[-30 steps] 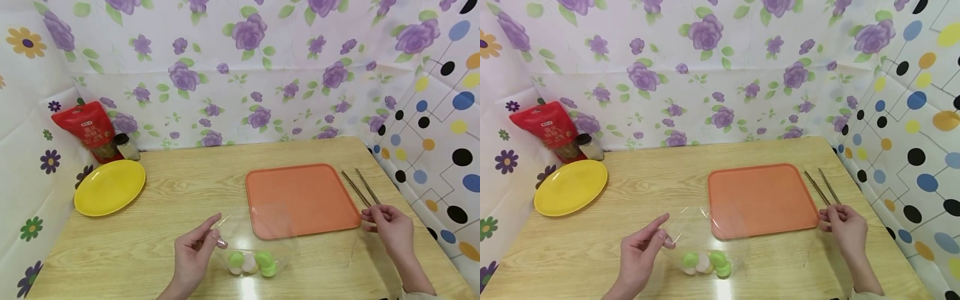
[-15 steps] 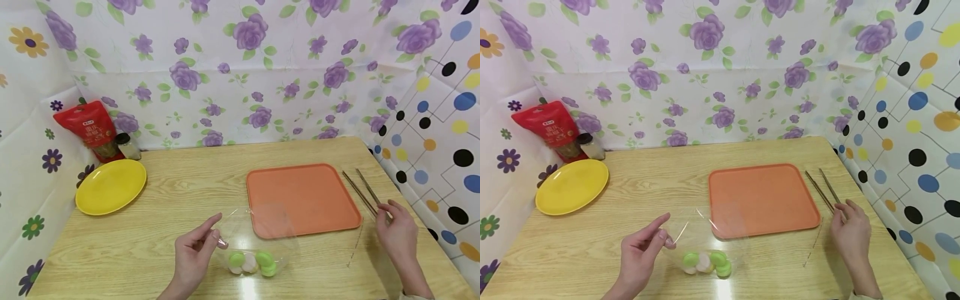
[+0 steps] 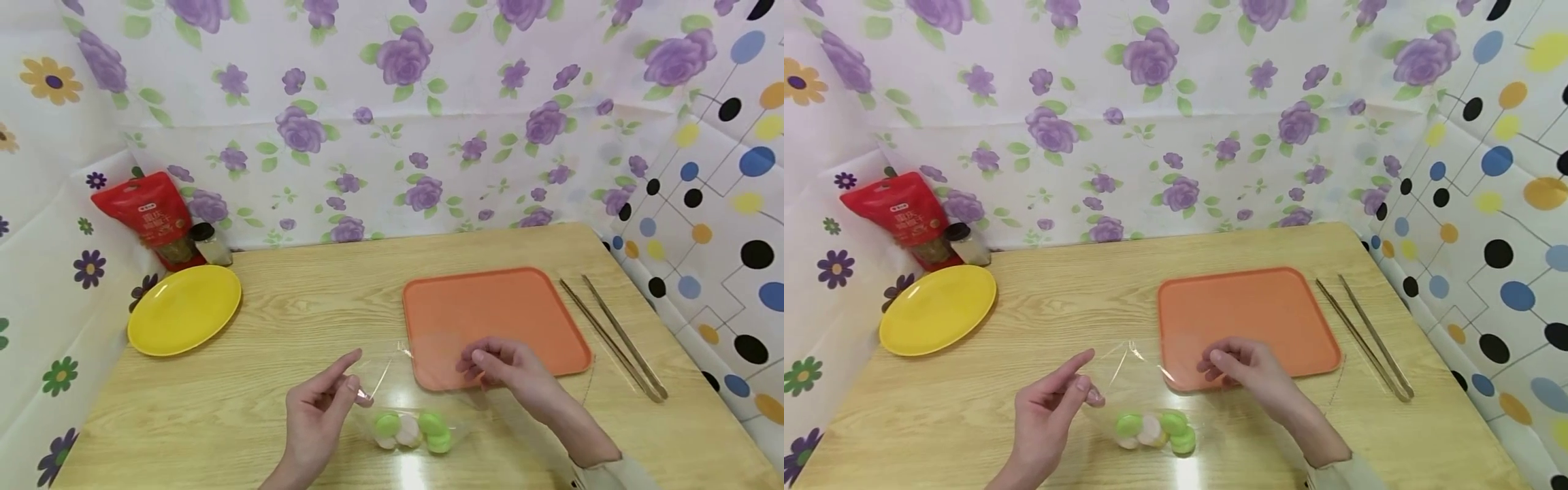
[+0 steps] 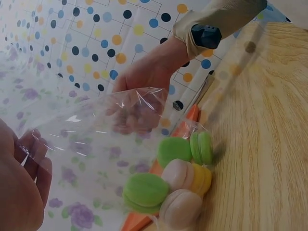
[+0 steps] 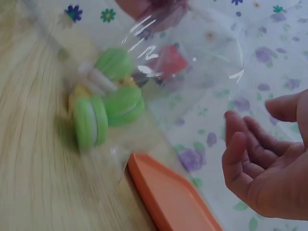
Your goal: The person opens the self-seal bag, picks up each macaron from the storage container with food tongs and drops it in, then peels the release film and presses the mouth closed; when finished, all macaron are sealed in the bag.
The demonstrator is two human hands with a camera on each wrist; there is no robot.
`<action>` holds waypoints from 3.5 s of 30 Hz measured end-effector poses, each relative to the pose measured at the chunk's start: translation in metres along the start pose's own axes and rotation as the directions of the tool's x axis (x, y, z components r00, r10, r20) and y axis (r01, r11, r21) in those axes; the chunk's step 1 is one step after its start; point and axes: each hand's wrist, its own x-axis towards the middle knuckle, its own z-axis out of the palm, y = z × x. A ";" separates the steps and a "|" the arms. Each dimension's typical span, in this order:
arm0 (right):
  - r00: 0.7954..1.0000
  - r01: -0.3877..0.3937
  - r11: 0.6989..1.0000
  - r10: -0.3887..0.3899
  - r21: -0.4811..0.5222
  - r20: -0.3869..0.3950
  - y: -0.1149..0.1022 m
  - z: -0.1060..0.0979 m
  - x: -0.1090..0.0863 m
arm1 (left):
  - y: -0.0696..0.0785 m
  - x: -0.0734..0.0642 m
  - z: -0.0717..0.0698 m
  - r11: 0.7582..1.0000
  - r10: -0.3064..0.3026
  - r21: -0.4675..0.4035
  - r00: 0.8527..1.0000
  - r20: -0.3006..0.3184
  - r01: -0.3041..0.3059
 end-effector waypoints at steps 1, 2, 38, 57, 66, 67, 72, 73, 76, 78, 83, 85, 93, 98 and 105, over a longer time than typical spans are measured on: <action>1.000 0.003 1.000 -0.003 0.020 -0.009 -0.001 0.002 0.001 | 0.000 0.000 0.000 1.000 -0.014 0.007 1.000 -0.009 0.014; 0.999 0.017 0.999 -0.017 0.029 -0.027 -0.002 0.003 0.001 | 0.001 0.000 0.000 0.999 -0.030 0.018 0.999 -0.021 0.030; 0.867 0.450 0.889 -0.458 -0.084 -0.199 -0.014 0.006 -0.010 | 0.008 0.015 -0.008 0.981 -0.191 0.000 0.978 -0.085 0.192; 0.742 0.670 0.742 -0.669 0.019 -0.042 -0.004 -0.001 0.000 | -0.003 0.022 -0.023 0.994 -0.008 -0.103 0.982 0.190 0.028; 0.734 0.679 0.733 -0.679 0.050 -0.019 -0.004 0.000 0.001 | -0.004 0.022 -0.025 0.998 -0.008 -0.063 0.978 0.208 0.021; 0.737 0.676 0.736 -0.676 0.034 -0.023 -0.005 0.000 0.001 | -0.005 0.022 -0.025 0.998 -0.009 -0.055 0.977 0.211 0.021; 0.726 0.686 0.726 -0.687 -0.044 -0.016 -0.005 -0.001 0.000 | -0.007 0.024 -0.025 0.999 0.005 -0.041 0.973 0.230 0.005; 0.716 0.696 0.716 -0.698 -0.052 -0.008 -0.005 -0.002 0.000 | -0.007 0.024 -0.025 0.999 0.014 -0.045 0.973 0.232 -0.004; 0.678 0.734 0.676 -0.735 -0.063 0.017 -0.005 -0.003 0.001 | -0.009 0.024 -0.025 0.997 0.046 -0.064 0.970 0.239 -0.031; 0.656 0.754 0.653 -0.754 -0.068 0.028 -0.004 -0.004 0.002 | -0.010 0.025 -0.025 0.995 0.063 -0.088 0.966 0.249 -0.042; 0.618 0.786 0.615 -0.785 -0.057 0.051 -0.004 -0.005 0.003 | -0.010 0.025 -0.025 0.988 0.062 -0.150 0.960 0.274 -0.021; 0.612 0.791 0.610 -0.789 -0.055 0.056 -0.004 -0.005 0.003 | -0.010 0.025 -0.026 0.986 0.059 -0.168 0.960 0.275 -0.013; 0.622 0.783 0.619 -0.781 -0.060 0.054 -0.004 -0.006 0.003 | -0.009 0.023 -0.022 0.998 0.011 -0.059 0.974 0.227 0.003; 0.632 0.774 0.628 -0.773 -0.081 0.053 -0.004 -0.007 0.003 | -0.008 0.022 -0.023 0.999 -0.008 -0.036 0.977 0.213 0.017; 0.607 0.790 0.591 -0.790 -0.160 0.081 -0.010 -0.006 0.004 | -0.007 0.022 -0.024 0.999 -0.035 -0.026 0.978 0.203 0.041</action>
